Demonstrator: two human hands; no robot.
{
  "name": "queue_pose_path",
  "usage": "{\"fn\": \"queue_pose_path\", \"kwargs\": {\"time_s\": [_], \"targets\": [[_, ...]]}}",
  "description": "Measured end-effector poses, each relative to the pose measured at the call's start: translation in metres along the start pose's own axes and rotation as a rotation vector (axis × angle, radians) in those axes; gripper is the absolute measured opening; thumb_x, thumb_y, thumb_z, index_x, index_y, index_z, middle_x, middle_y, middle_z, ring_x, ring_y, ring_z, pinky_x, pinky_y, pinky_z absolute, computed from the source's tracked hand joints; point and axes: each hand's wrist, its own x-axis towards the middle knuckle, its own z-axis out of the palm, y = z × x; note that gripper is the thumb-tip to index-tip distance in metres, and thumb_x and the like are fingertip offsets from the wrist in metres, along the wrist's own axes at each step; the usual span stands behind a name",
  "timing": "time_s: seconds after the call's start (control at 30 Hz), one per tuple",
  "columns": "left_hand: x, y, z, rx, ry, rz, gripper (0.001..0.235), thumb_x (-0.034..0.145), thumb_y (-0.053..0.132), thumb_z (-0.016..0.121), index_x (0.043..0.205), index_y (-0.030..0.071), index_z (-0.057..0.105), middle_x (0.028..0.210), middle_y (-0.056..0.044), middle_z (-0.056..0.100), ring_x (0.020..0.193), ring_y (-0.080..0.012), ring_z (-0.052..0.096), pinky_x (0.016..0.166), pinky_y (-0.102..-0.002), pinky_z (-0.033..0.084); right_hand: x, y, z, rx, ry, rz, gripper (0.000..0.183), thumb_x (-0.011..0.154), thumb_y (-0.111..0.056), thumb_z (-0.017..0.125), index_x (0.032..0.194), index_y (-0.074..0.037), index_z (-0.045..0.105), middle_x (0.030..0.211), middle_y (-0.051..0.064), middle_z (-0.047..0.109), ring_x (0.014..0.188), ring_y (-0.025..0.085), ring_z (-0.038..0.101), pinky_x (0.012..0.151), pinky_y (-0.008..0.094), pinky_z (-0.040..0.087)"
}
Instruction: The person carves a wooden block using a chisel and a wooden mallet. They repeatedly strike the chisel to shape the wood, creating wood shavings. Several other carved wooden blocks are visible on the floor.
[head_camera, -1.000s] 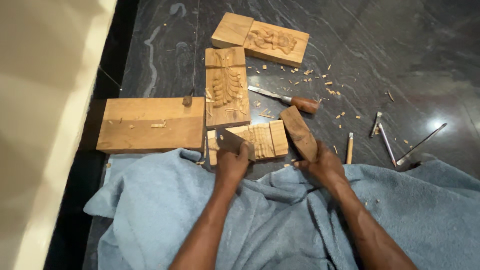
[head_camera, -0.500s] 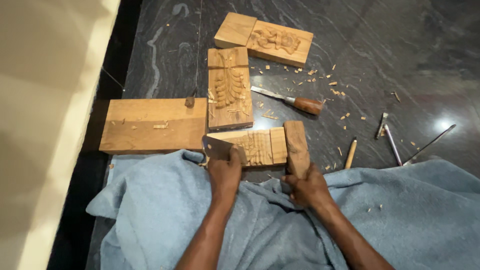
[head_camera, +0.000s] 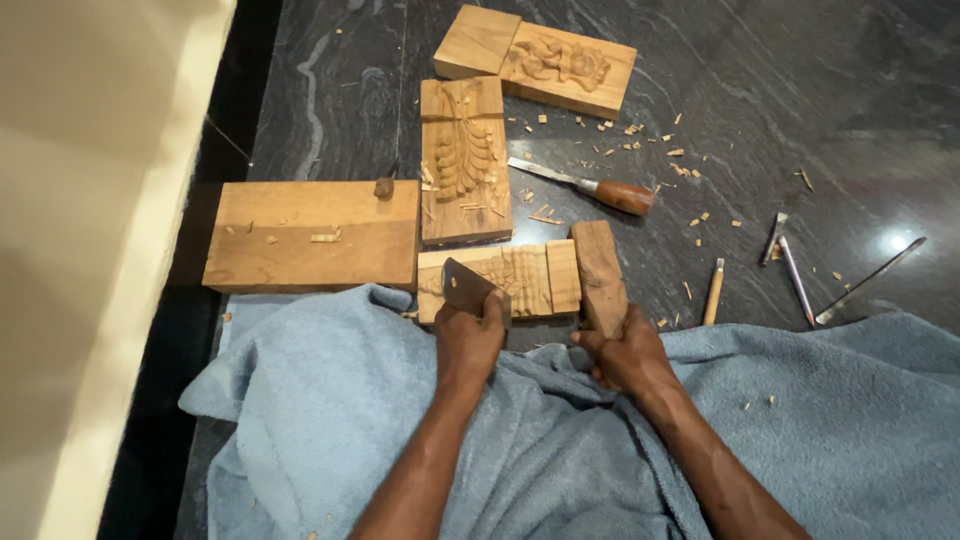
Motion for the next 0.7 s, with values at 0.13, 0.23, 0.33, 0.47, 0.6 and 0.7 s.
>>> {"fn": "queue_pose_path", "kwargs": {"time_s": [0.13,0.23,0.33,0.47,0.6,0.7], "targets": [[-0.0028,0.006,-0.0014,0.001,-0.016,-0.008,0.033,0.088,0.028,0.07,0.084,-0.005,0.076,0.082,-0.022,0.077,0.077,-0.0353,0.077,0.07,-0.042,0.058,-0.0019,-0.0042,-0.0005,-0.035,0.002,0.008,0.059,0.079,-0.017,0.081,0.126,0.001,0.051,0.075,0.014,0.066,0.049,0.019,0.058,0.039,0.033,0.046],[-0.0034,0.0081,-0.0036,0.016,-0.063,-0.047,0.034,0.09,0.028,0.068,0.085,-0.004,0.076,0.081,-0.021,0.077,0.075,-0.0349,0.077,0.069,-0.042,0.058,-0.0036,-0.0071,-0.0006,-0.037,-0.007,0.016,0.059,0.079,-0.017,0.081,0.126,0.001,0.051,0.077,0.014,0.066,0.049,0.019,0.058,0.04,0.033,0.047],[-0.0016,0.0092,-0.0016,0.014,-0.041,-0.041,0.034,0.089,0.028,0.069,0.083,-0.005,0.076,0.08,-0.022,0.076,0.075,-0.0344,0.077,0.068,-0.042,0.058,-0.0037,-0.0086,-0.0018,-0.048,-0.008,0.029,0.06,0.079,-0.017,0.081,0.127,0.0,0.05,0.078,0.014,0.067,0.049,0.019,0.058,0.04,0.033,0.047],[-0.0006,0.0066,-0.0007,0.054,-0.024,0.039,0.035,0.09,0.029,0.068,0.082,-0.005,0.076,0.081,-0.022,0.077,0.074,-0.0344,0.077,0.069,-0.041,0.058,-0.003,-0.0072,-0.0014,-0.049,-0.005,0.016,0.058,0.079,-0.017,0.081,0.126,0.001,0.051,0.078,0.013,0.067,0.049,0.019,0.057,0.04,0.033,0.047],[-0.0021,0.0072,0.001,0.014,-0.063,-0.01,0.034,0.091,0.029,0.066,0.084,-0.004,0.076,0.08,-0.021,0.076,0.073,-0.0348,0.076,0.067,-0.042,0.057,-0.0022,-0.0063,-0.0015,-0.028,-0.008,0.0,0.058,0.079,-0.017,0.081,0.124,0.003,0.052,0.08,0.013,0.067,0.049,0.018,0.058,0.04,0.032,0.048],[-0.0073,0.011,0.004,0.05,-0.031,0.078,0.035,0.094,0.027,0.065,0.081,-0.004,0.074,0.077,-0.023,0.074,0.072,-0.0396,0.073,0.067,-0.044,0.055,-0.003,-0.0079,-0.0013,-0.036,-0.005,0.026,0.06,0.078,-0.017,0.081,0.127,0.001,0.051,0.081,0.014,0.068,0.049,0.019,0.058,0.041,0.032,0.048]]}}
